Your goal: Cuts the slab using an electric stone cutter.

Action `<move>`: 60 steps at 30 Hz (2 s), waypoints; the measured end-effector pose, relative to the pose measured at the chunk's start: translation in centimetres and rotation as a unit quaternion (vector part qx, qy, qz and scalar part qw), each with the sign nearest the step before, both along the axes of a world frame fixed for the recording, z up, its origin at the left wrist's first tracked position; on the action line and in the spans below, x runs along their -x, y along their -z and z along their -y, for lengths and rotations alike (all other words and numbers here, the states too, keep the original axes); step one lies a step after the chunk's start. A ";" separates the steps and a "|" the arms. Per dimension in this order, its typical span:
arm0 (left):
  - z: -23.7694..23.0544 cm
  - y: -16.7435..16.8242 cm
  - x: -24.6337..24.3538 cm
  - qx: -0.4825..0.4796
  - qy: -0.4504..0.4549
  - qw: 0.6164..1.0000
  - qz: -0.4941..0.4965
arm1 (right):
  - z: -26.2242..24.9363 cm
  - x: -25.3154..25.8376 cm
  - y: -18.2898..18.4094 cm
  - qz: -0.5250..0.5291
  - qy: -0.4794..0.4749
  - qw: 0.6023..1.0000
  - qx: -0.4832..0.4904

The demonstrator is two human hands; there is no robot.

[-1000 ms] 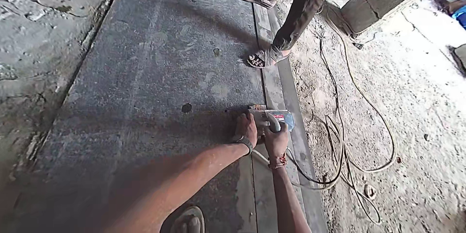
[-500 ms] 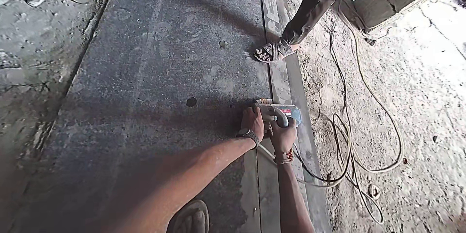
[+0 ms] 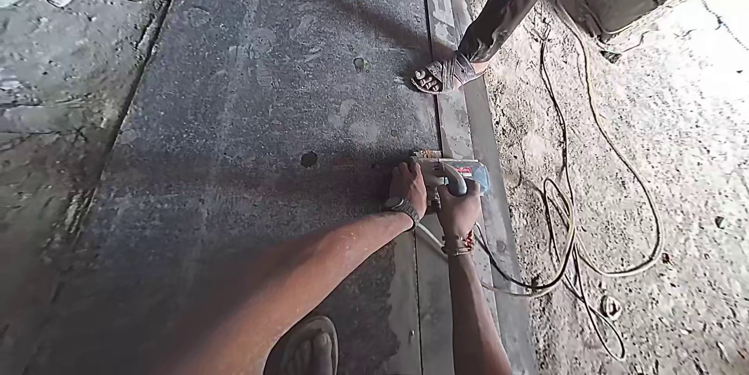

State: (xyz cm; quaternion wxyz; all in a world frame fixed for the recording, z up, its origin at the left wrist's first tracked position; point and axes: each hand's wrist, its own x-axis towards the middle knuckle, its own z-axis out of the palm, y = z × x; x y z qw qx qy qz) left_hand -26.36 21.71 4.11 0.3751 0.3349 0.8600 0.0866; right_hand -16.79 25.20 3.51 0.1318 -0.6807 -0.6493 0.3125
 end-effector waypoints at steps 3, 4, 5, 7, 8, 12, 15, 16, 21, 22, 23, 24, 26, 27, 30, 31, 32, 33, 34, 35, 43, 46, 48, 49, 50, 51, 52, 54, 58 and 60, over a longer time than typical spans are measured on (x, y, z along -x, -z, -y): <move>-0.2 0.4 0.1 -0.006 -0.005 1.000 -0.007 | -0.2 0.1 0.2 0.003 -0.005 1.000 -0.016; -0.3 0.6 0.1 -0.007 -0.008 1.000 -0.008 | -0.2 0.2 0.2 0.005 -0.007 1.000 -0.021; -0.4 0.7 0.1 -0.008 -0.009 1.000 -0.009 | -0.3 0.3 0.3 0.008 -0.007 1.000 -0.021; -0.5 0.9 0.2 -0.009 -0.007 1.000 -0.011 | -0.5 0.4 0.4 0.012 -0.004 1.000 -0.019; -0.5 0.9 0.2 -0.006 -0.004 1.000 -0.011 | -0.5 0.5 0.4 0.011 -0.004 1.000 -0.017; -0.8 0.6 0.3 0.000 -0.006 1.000 -0.014 | -0.7 0.7 0.3 0.008 -0.006 1.000 -0.018; -0.9 0.6 0.5 0.000 -0.008 1.000 -0.011 | -0.8 0.8 0.1 0.010 -0.012 1.000 -0.012; -0.9 0.6 0.6 -0.001 -0.009 1.000 -0.011 | -0.9 0.9 0.1 0.007 -0.011 1.000 -0.010; -1.2 1.0 0.7 -0.009 -0.016 1.000 -0.017 | -1.2 1.1 0.1 0.001 -0.010 1.000 -0.011; -1.2 1.0 0.7 -0.009 -0.017 1.000 -0.015 | -1.2 1.1 0.1 -0.002 -0.009 1.000 -0.015; -1.2 1.1 0.8 -0.009 -0.018 1.000 -0.014 | -1.2 1.2 0.1 -0.002 -0.009 1.000 -0.016; -1.3 1.1 0.8 -0.011 -0.020 1.000 -0.014 | -1.3 1.3 0.1 -0.001 -0.010 1.000 -0.016; -1.4 1.1 0.8 -0.013 -0.025 1.000 -0.014 | -1.4 1.3 -0.1 0.003 -0.012 1.000 -0.012; -1.4 1.0 0.9 -0.012 -0.026 1.000 -0.014 | -1.4 1.4 -0.1 0.002 -0.012 1.000 -0.010; -1.5 0.9 1.1 -0.012 -0.021 1.000 -0.016 | -1.6 1.6 0.0 0.000 -0.011 1.000 -0.010; -1.5 0.9 1.1 -0.014 -0.020 1.000 -0.018 | -1.6 1.7 0.0 -0.002 -0.010 1.000 -0.009; -1.6 1.0 1.2 -0.016 -0.020 0.999 -0.023 | -1.7 1.7 0.0 -0.004 -0.011 1.000 -0.009; -1.6 1.0 1.2 -0.018 -0.020 0.999 -0.025 | -1.8 1.7 0.1 -0.006 -0.014 1.000 -0.010; -1.7 1.1 1.2 -0.019 -0.019 0.999 -0.028 | -1.8 1.7 0.1 -0.006 -0.014 1.000 -0.014; -1.8 1.0 1.3 -0.019 -0.019 0.999 -0.028 | -1.9 1.8 0.2 -0.008 -0.015 1.000 -0.018; -2.0 0.7 1.6 -0.028 -0.025 0.999 -0.026 | -2.2 2.3 0.0 0.007 -0.015 1.000 -0.008; -2.1 0.6 1.8 -0.029 -0.025 0.999 -0.027 | -2.3 2.5 0.0 0.012 -0.016 1.000 -0.006; -2.2 0.6 1.8 -0.029 -0.026 0.999 -0.029 | -2.5 2.6 0.1 0.014 -0.017 1.000 -0.008; -2.2 0.6 1.8 -0.030 -0.028 0.999 -0.028 | -2.5 2.7 0.2 0.014 -0.016 1.000 -0.010; -2.3 0.5 1.9 -0.032 -0.030 0.999 -0.026 | -2.6 2.7 0.2 0.013 -0.015 1.000 -0.009; -2.2 0.5 1.9 -0.036 -0.033 0.998 -0.026 | -2.6 2.8 0.2 0.011 -0.014 1.000 -0.006; -2.2 0.6 1.9 -0.042 -0.037 0.998 -0.028 | -2.7 2.8 0.2 0.010 -0.015 1.000 -0.002; -2.2 0.8 2.0 -0.049 -0.038 0.998 -0.031 | -2.8 2.9 0.1 0.011 -0.017 1.000 0.004; -2.4 1.3 2.1 -0.057 -0.033 0.997 -0.049 | -3.0 3.0 0.3 0.018 -0.028 0.999 -0.002; -2.5 1.3 2.2 -0.054 -0.032 0.997 -0.054 | -3.1 3.1 0.3 0.015 -0.028 0.999 -0.003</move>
